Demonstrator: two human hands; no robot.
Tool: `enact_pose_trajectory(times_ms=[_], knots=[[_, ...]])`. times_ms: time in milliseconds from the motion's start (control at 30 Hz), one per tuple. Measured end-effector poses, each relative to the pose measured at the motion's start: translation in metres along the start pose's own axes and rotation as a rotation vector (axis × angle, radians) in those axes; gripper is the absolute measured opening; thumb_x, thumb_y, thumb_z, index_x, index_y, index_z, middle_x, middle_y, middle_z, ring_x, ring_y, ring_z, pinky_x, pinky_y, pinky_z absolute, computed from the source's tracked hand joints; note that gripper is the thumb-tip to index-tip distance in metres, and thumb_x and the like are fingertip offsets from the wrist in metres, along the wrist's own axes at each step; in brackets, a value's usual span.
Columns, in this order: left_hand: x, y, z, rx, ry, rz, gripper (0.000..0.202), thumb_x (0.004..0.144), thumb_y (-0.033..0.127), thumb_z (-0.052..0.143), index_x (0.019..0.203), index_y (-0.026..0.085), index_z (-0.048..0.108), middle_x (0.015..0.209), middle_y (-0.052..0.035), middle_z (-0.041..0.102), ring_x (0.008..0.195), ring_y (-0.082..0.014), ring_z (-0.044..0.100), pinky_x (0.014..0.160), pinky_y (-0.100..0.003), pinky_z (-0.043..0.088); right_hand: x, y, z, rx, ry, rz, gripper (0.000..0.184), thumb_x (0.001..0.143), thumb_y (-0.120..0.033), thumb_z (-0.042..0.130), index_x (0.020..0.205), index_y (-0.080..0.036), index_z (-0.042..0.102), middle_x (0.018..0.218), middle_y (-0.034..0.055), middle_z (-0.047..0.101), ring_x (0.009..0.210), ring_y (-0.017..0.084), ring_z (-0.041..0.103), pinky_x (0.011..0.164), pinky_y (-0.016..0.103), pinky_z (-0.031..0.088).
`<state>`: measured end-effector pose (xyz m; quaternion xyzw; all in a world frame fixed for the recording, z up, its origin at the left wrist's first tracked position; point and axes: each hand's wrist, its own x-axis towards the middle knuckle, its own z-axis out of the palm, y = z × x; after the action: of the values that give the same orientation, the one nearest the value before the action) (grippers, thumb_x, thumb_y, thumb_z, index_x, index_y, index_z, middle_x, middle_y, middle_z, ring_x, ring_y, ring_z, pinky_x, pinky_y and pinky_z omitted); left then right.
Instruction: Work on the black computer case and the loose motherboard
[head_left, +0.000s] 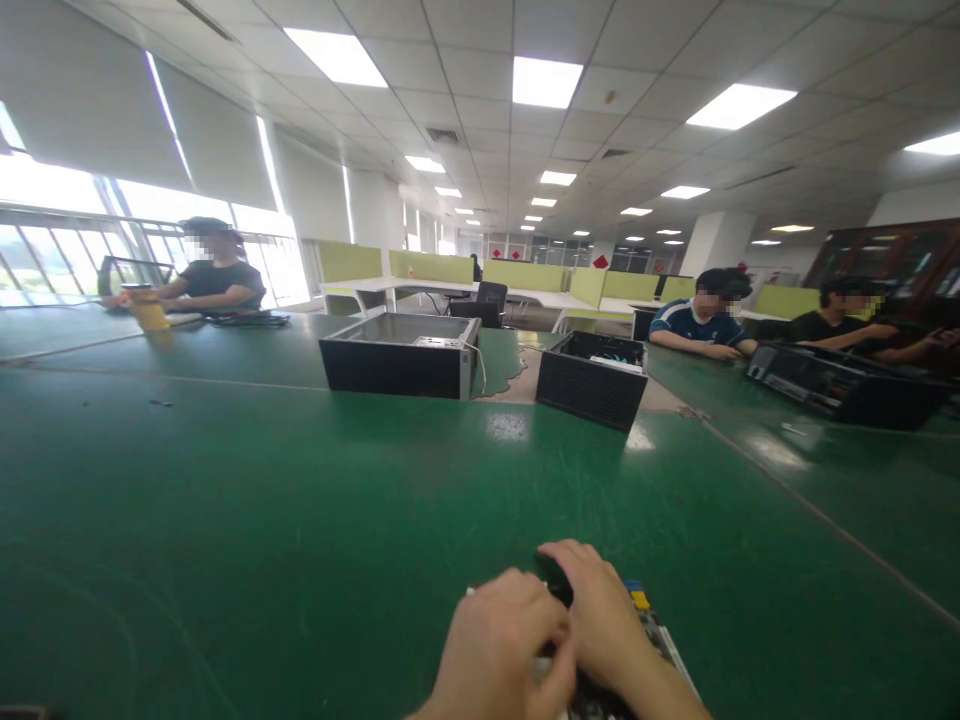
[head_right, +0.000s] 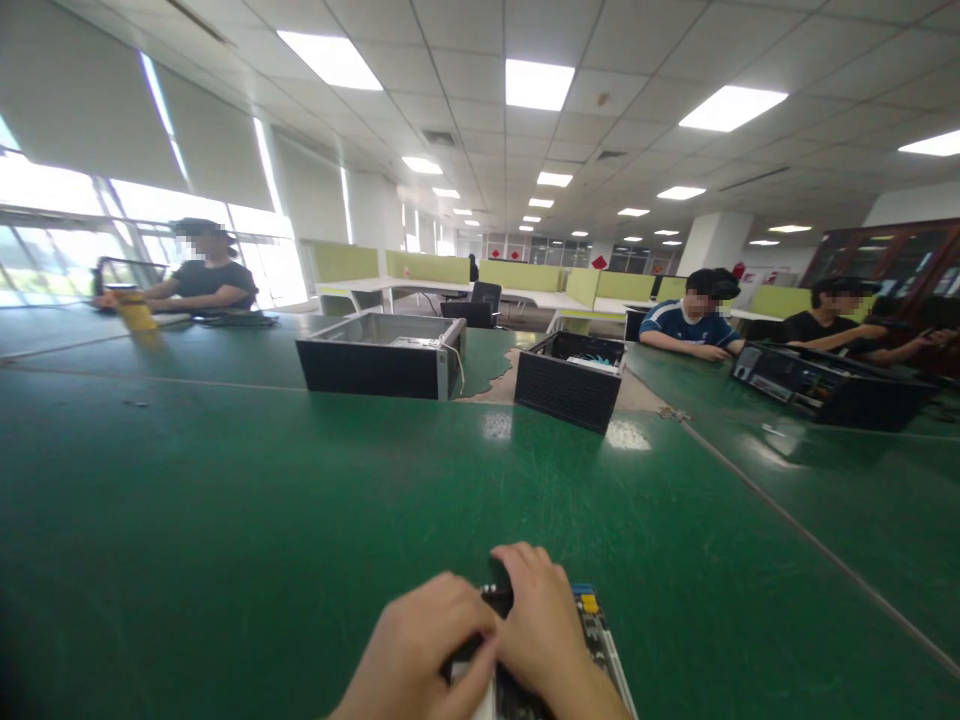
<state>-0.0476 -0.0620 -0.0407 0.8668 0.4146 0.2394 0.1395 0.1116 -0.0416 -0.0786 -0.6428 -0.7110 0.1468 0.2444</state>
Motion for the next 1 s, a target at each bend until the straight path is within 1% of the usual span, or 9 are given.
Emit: enact_pose_trajectory(times_ms=[67,167,233,300,400,533,767,867,1000], knots=[[0.012,-0.018,-0.019,0.06,-0.029,-0.095,0.018,0.08,0.029,0.052,0.092,0.025,0.065,0.093,-0.0045,0.065,0.091,-0.0207,0.059,0.081,-0.034,0.047,0.0,-0.001,0.0,0.003,0.015,-0.019,0.039,0.071,-0.03,0.059,0.11,-0.022,0.062,0.109,0.0044,0.063,0.103,0.023,0.052,0.089,0.032,0.034],[0.017,-0.04,-0.038,0.177,-0.169,-0.213,0.036,0.069,0.028,0.058,0.105,0.025,0.062,0.101,-0.0052,0.064,0.098,-0.025,0.058,0.084,-0.038,0.047,-0.001,-0.003,0.001,0.005,0.044,-0.013,0.034,0.069,-0.026,0.057,0.103,-0.023,0.063,0.103,0.0034,0.064,0.099,0.022,0.052,0.086,0.031,0.033],[0.015,-0.048,-0.042,0.231,-0.266,-0.244,0.036,0.067,0.024,0.056,0.102,0.027,0.063,0.099,-0.0046,0.064,0.096,-0.0256,0.06,0.081,-0.039,0.048,-0.002,-0.003,0.001,0.001,0.056,-0.009,0.029,0.068,-0.023,0.055,0.096,-0.023,0.063,0.097,0.0026,0.064,0.095,0.022,0.052,0.082,0.03,0.033],[0.014,-0.051,-0.041,0.265,-0.312,-0.247,0.029,0.067,0.021,0.052,0.093,0.027,0.064,0.095,-0.0036,0.066,0.091,-0.0252,0.062,0.077,-0.038,0.048,-0.003,-0.003,0.001,-0.004,0.06,-0.008,0.023,0.068,-0.021,0.053,0.089,-0.023,0.063,0.091,0.0018,0.064,0.091,0.021,0.051,0.079,0.03,0.033],[0.014,-0.049,-0.036,0.278,-0.31,-0.242,0.022,0.07,0.019,0.048,0.084,0.026,0.064,0.09,-0.0035,0.068,0.088,-0.0244,0.062,0.075,-0.036,0.047,-0.002,-0.003,0.0,-0.005,0.048,-0.01,0.015,0.069,-0.019,0.051,0.08,-0.022,0.06,0.083,0.0009,0.062,0.086,0.019,0.05,0.075,0.029,0.031],[0.017,-0.046,-0.033,0.277,-0.289,-0.27,0.021,0.074,0.019,0.044,0.08,0.025,0.063,0.086,-0.0046,0.069,0.084,-0.0235,0.062,0.071,-0.033,0.045,0.0,-0.003,-0.001,0.002,0.045,-0.011,0.011,0.068,-0.018,0.05,0.076,-0.022,0.057,0.079,-0.0003,0.06,0.081,0.018,0.049,0.072,0.028,0.03],[0.015,-0.05,-0.032,0.284,-0.26,-0.246,0.021,0.073,0.016,0.043,0.077,0.023,0.062,0.083,-0.0051,0.068,0.08,-0.0215,0.063,0.068,-0.031,0.044,0.001,0.0,0.001,0.03,0.088,-0.006,0.01,0.066,-0.013,0.047,0.071,-0.021,0.05,0.075,-0.0001,0.057,0.077,0.017,0.047,0.07,0.027,0.031],[0.016,-0.05,-0.033,0.291,-0.268,-0.247,0.021,0.074,0.017,0.043,0.078,0.024,0.062,0.082,-0.0052,0.068,0.078,-0.0222,0.063,0.066,-0.031,0.044,0.002,0.001,0.001,0.066,0.076,0.0,0.009,0.066,-0.013,0.046,0.067,-0.021,0.049,0.072,-0.0002,0.056,0.076,0.017,0.048,0.07,0.026,0.032],[0.017,-0.049,-0.033,0.294,-0.283,-0.259,0.02,0.074,0.018,0.043,0.079,0.024,0.061,0.085,-0.0052,0.068,0.081,-0.0229,0.064,0.068,-0.032,0.044,0.003,0.001,0.0,0.09,0.058,-0.006,0.01,0.067,-0.012,0.045,0.066,-0.02,0.05,0.071,-0.0001,0.057,0.076,0.016,0.048,0.07,0.026,0.032]])
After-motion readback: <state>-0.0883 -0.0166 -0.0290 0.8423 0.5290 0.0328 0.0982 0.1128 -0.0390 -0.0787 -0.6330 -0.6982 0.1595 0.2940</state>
